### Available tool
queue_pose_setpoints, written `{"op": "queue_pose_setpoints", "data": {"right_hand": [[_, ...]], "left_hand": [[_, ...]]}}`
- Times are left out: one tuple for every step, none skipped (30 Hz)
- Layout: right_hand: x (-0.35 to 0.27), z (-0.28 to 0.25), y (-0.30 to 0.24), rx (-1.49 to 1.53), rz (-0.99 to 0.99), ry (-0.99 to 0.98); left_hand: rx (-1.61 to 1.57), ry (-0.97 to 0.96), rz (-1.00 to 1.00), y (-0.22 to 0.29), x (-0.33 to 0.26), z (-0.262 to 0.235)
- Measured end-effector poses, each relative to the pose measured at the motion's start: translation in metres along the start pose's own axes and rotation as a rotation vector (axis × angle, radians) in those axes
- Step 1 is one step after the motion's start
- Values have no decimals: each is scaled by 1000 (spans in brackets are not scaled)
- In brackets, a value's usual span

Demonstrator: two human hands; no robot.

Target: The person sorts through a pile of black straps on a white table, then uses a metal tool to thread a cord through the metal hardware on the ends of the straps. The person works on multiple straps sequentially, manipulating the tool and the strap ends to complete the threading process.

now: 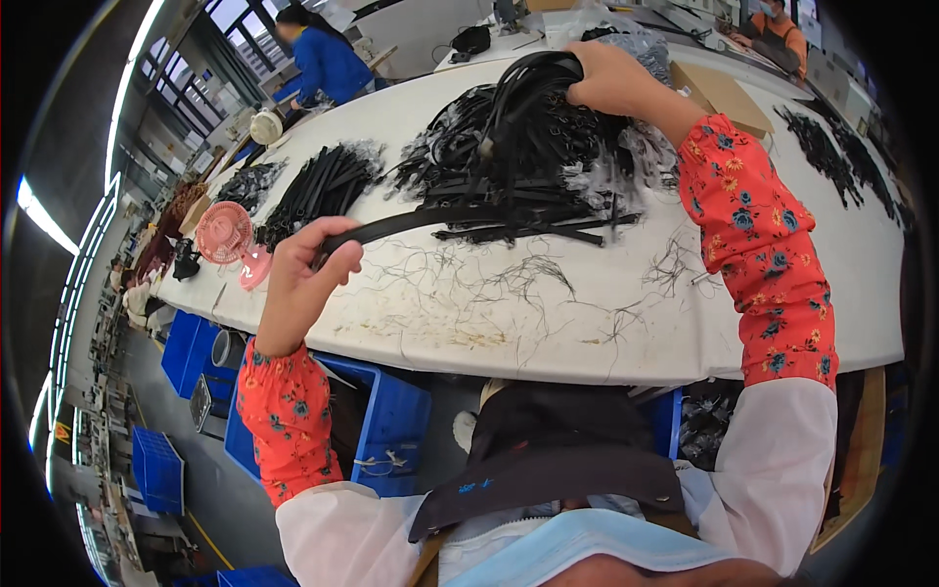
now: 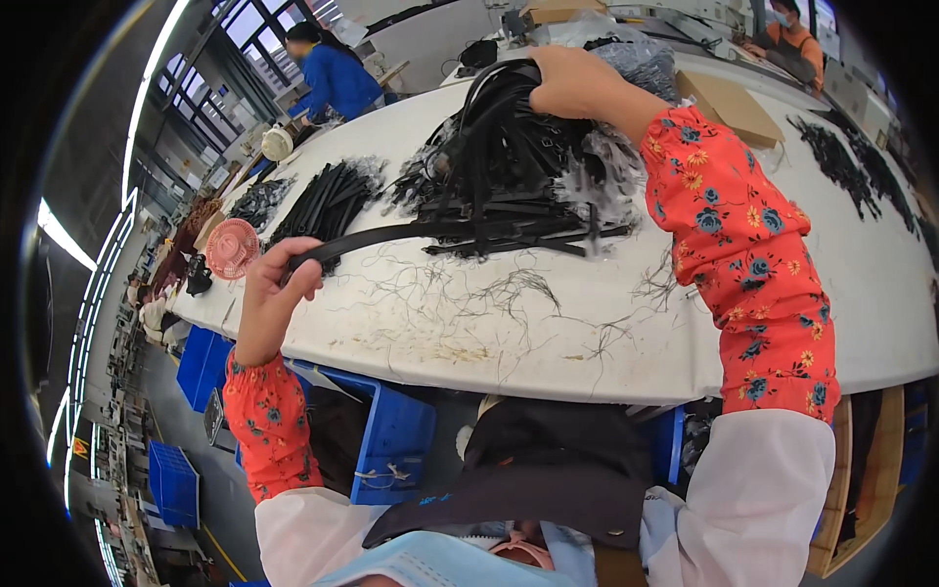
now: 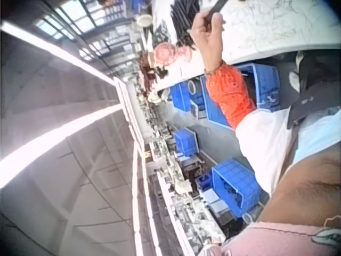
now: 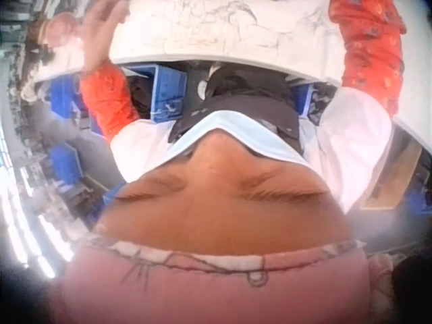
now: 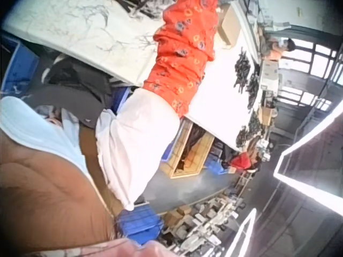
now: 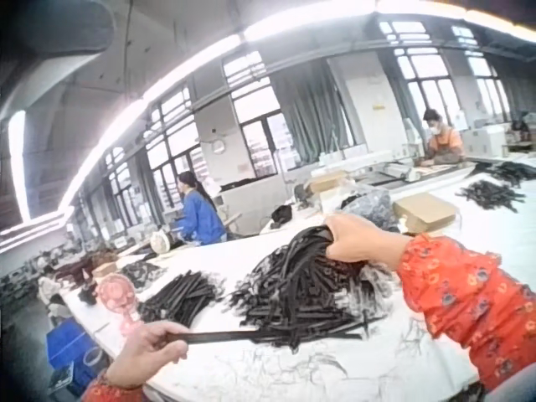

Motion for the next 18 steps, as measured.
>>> {"op": "queue_pose_setpoints", "data": {"right_hand": [[-7, 1, 0, 61, 72, -51], [-15, -3, 4, 111, 115, -23], [-20, -7, 7, 148, 152, -41], [-24, -10, 9, 186, 189, -60], [-29, -10, 10, 227, 227, -86], [-34, -12, 12, 264, 276, -85], [-39, -14, 14, 302, 324, -85], [-43, -18, 14, 346, 365, -78], [-45, -21, 16, 315, 375, -75], [-46, -22, 18, 284, 385, -73], [-49, -24, 22, 247, 398, -65], [-52, -24, 24, 168, 386, 2], [-57, -20, 24, 87, 373, 67], [-62, -21, 24, 3, 362, 130], [-62, -21, 20, 20, 411, 31], [-65, -12, 22, 16, 425, -16], [-65, -4, 26, 6, 432, -48], [-68, 4, 23, 46, 455, -66]], "left_hand": [[33, -27, 4, 5, 5, -1], [20, -54, 9, 7, 11, 3], [7, -81, 13, 9, 16, 4], [27, -84, 18, 13, 19, 2], [45, -88, 14, 15, 21, 1], [63, -90, 10, 17, 22, 0], [55, -57, -12, 16, 22, -2], [56, -18, -29, 18, 21, -6], [57, 21, -47, 18, 20, -9], [76, 47, -24, 16, 17, -14], [42, 113, -22, 16, 15, -16], [6, 178, -21, 17, 12, -17], [-31, 242, -19, 17, 9, -19], [-68, 301, -13, 13, 7, -19], [-173, 313, -10, 8, 4, -18], [-280, 322, -7, -4, 1, -10], [-390, 333, 14, -12, 3, -2], [-489, 294, -12, -21, 3, 14]]}}
Point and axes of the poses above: each hand's wrist, its own x-axis towards the middle knuckle, its own z-axis out of the palm, y = z × x, the point moved 5 cm from there along x, towards the middle knuckle, and after that the axes turned 2 degrees about x, right-handed, at the moved point
